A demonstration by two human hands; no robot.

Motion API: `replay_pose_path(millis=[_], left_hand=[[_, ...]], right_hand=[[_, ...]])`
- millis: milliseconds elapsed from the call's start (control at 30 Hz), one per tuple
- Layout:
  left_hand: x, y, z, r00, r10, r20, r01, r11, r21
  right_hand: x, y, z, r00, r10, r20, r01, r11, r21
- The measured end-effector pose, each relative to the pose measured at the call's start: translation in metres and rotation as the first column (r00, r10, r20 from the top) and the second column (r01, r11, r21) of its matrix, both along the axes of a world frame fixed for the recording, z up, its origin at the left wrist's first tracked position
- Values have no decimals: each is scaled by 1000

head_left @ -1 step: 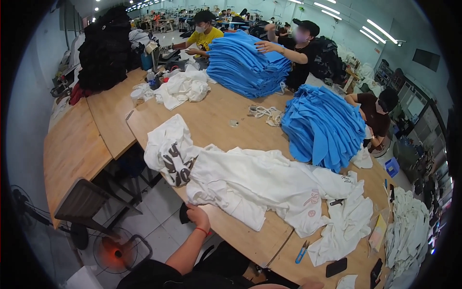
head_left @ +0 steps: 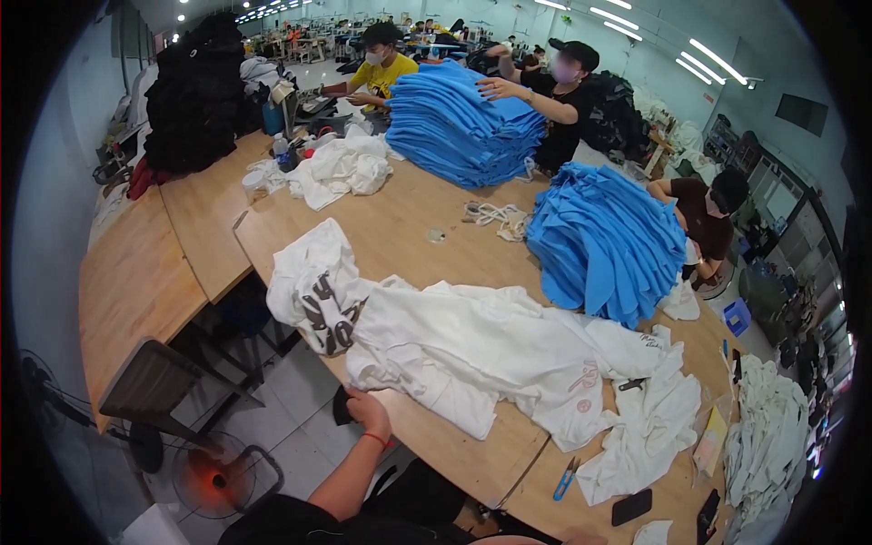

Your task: Trimming excess threads from white garments using small thread snips on a factory work table.

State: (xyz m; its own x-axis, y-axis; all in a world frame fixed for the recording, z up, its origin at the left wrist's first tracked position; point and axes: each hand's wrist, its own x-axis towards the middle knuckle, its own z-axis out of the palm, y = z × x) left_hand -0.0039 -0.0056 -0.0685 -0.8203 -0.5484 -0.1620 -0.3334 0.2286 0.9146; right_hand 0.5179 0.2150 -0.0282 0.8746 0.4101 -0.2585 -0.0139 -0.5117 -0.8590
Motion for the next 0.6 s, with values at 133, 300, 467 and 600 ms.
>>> replay_pose_path(millis=[133, 300, 467, 600], left_hand=[[6, -6, 16, 998, -62, 11, 61, 996, 62], [5, -8, 10, 991, -124, 45, 123, 992, 16], [-6, 0, -14, 982, -190, 12, 188, 979, 76], [-27, -53, -12, 909, -417, -13, 360, 769, 528]], right_hand=[[5, 26, 0, 995, -59, -82, 68, 992, 108], [25, -32, -14, 979, -136, -150, 155, 980, 125], [112, -109, -26, 968, -151, -202, 199, 950, 241], [84, -130, -9, 933, 158, -324, -53, 950, 309]])
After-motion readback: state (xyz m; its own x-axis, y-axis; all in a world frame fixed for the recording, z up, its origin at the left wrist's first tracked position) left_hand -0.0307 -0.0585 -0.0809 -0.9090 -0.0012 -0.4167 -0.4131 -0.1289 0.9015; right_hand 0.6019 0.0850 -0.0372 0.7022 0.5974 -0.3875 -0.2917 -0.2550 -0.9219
